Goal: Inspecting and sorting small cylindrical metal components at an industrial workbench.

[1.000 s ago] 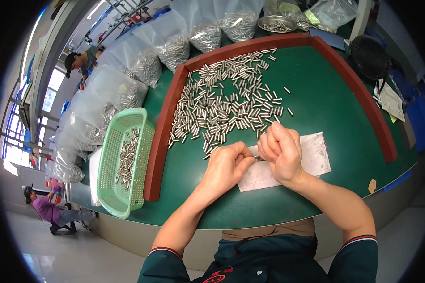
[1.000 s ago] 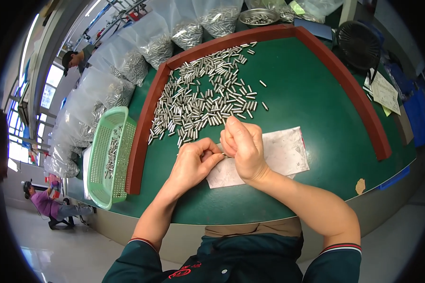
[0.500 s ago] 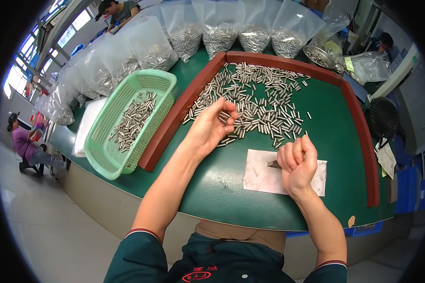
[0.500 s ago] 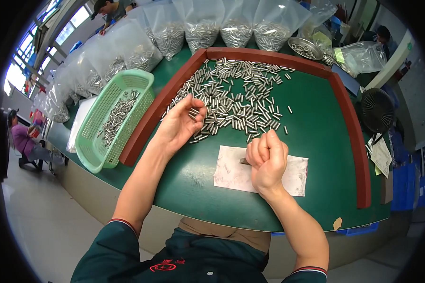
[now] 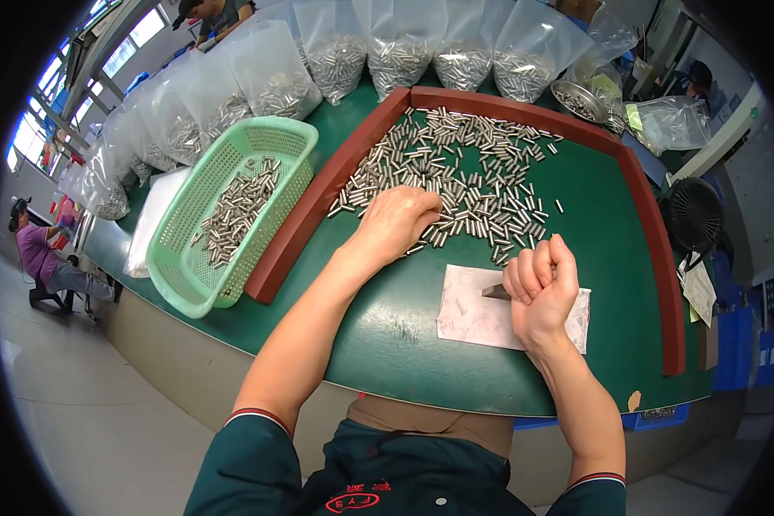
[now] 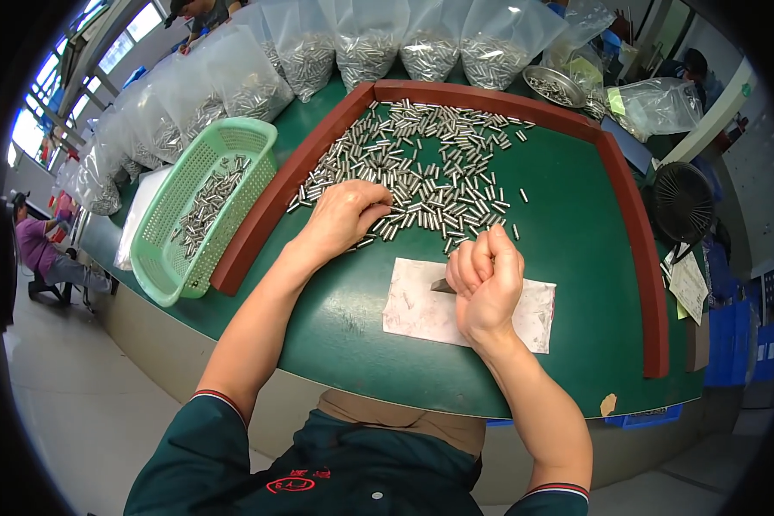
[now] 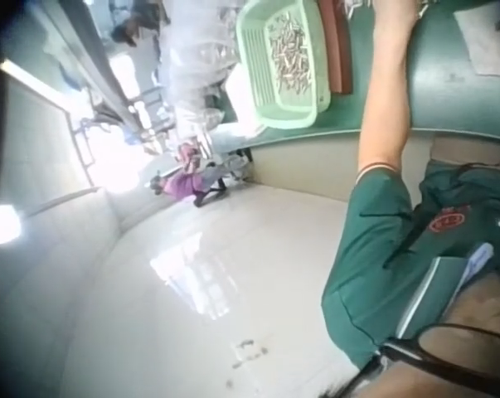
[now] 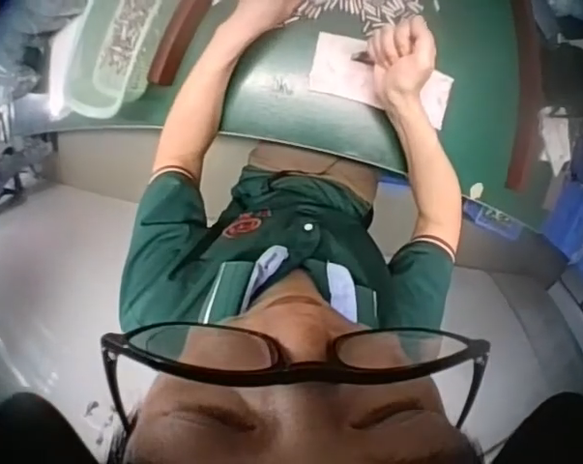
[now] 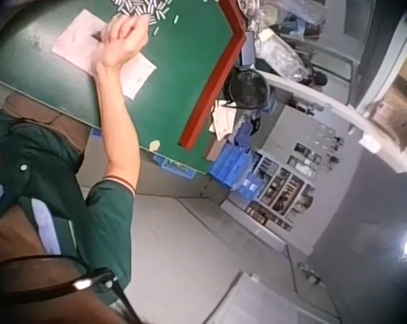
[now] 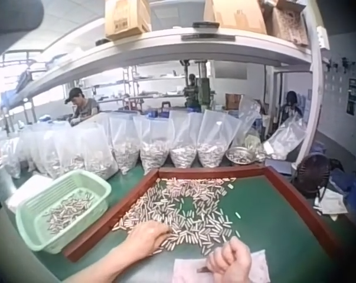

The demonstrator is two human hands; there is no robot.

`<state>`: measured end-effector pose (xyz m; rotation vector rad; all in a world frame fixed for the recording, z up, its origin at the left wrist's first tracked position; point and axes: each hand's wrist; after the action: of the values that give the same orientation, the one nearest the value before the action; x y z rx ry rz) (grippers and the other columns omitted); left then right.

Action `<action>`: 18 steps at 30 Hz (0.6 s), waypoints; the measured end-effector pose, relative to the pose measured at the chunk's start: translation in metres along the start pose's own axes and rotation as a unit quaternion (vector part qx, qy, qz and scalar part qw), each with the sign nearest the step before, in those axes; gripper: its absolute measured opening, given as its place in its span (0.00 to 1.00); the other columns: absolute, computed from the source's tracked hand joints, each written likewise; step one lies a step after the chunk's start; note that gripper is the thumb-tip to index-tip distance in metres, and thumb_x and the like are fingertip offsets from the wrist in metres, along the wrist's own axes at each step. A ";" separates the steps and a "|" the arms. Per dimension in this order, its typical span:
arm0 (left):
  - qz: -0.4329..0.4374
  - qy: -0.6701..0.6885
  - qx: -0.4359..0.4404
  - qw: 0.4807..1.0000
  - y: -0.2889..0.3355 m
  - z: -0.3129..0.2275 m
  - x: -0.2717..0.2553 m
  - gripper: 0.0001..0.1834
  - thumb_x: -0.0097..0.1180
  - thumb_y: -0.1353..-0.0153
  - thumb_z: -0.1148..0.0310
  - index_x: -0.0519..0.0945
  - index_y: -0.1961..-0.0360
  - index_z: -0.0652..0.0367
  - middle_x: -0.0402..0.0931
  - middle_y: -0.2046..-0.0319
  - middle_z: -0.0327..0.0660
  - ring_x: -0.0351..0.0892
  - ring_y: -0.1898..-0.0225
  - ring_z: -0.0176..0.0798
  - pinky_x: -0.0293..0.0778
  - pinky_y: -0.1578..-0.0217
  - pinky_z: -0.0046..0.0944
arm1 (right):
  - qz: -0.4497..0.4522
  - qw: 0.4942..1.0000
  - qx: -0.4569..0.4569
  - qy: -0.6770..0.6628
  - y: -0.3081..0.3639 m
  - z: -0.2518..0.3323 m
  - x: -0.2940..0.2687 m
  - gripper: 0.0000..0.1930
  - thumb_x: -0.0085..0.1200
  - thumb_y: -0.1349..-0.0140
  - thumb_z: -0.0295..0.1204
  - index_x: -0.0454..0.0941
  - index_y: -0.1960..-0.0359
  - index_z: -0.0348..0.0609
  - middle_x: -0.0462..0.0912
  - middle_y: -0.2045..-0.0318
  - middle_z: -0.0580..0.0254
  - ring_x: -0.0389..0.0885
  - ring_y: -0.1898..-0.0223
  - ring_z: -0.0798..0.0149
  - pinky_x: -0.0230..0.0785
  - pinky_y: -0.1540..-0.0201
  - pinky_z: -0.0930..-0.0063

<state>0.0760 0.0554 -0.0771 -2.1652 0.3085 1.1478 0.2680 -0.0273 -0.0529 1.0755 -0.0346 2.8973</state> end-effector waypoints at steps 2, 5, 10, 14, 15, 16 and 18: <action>-0.016 0.033 0.008 0.999 0.001 -0.009 -0.004 0.05 0.54 0.51 0.72 0.76 0.73 0.61 0.73 0.78 0.46 0.74 0.73 0.46 0.69 0.73 0.41 | 0.000 1.000 0.000 -0.003 0.004 0.005 0.003 0.23 0.31 0.36 0.37 0.49 0.92 0.51 0.50 0.96 0.72 0.42 0.92 0.76 0.38 0.88 0.79; 0.064 0.350 -0.170 0.919 -0.003 -0.033 -0.011 0.04 0.53 0.48 0.74 0.76 0.70 0.63 0.73 0.79 0.35 0.69 0.76 0.27 0.66 0.73 0.28 | -0.008 1.000 0.005 -0.007 0.000 0.003 -0.001 0.23 0.30 0.36 0.37 0.49 0.92 0.51 0.50 0.96 0.72 0.43 0.93 0.76 0.38 0.89 0.79; 0.069 0.472 -0.156 0.865 0.006 -0.040 -0.004 0.06 0.52 0.45 0.73 0.76 0.67 0.64 0.71 0.73 0.31 0.65 0.71 0.22 0.63 0.71 0.24 | -0.005 1.000 0.005 -0.007 0.002 0.001 0.001 0.23 0.30 0.36 0.38 0.50 0.92 0.51 0.51 0.96 0.72 0.43 0.93 0.76 0.39 0.89 0.79; 0.067 0.487 -0.151 0.858 0.007 -0.040 -0.001 0.07 0.52 0.44 0.72 0.76 0.67 0.64 0.72 0.72 0.31 0.65 0.71 0.22 0.64 0.71 0.24 | -0.004 1.000 0.004 -0.005 0.002 0.002 0.001 0.23 0.30 0.36 0.38 0.50 0.91 0.51 0.51 0.96 0.72 0.44 0.93 0.76 0.39 0.89 0.79; 0.067 0.487 -0.149 0.858 0.007 -0.039 0.001 0.07 0.52 0.44 0.72 0.76 0.67 0.64 0.72 0.72 0.31 0.65 0.71 0.22 0.64 0.71 0.24 | -0.006 1.000 0.006 -0.004 0.002 0.002 0.000 0.23 0.30 0.36 0.38 0.50 0.91 0.51 0.51 0.96 0.72 0.44 0.93 0.76 0.39 0.89 0.79; 0.074 0.485 -0.150 0.858 0.008 -0.037 0.002 0.07 0.51 0.43 0.71 0.76 0.67 0.63 0.72 0.71 0.31 0.64 0.72 0.21 0.63 0.72 0.24 | -0.008 1.000 0.007 -0.002 0.002 0.002 0.000 0.23 0.30 0.36 0.38 0.50 0.91 0.50 0.51 0.96 0.72 0.43 0.93 0.76 0.39 0.89 0.79; 0.080 0.484 -0.151 0.858 0.008 -0.039 0.002 0.08 0.51 0.43 0.70 0.76 0.66 0.63 0.73 0.70 0.32 0.63 0.73 0.21 0.62 0.73 0.24 | -0.009 1.000 0.008 -0.003 0.001 0.002 0.000 0.23 0.30 0.36 0.38 0.50 0.91 0.50 0.51 0.96 0.72 0.43 0.93 0.76 0.39 0.89 0.79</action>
<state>0.0984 0.0244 -0.0663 -2.9045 0.7872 0.0607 0.2692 -0.0287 -0.0517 1.0818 -0.0028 2.8833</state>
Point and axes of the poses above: each hand's wrist, its own y-axis away from the middle knuckle, its own x-axis out of the palm, z = x × y
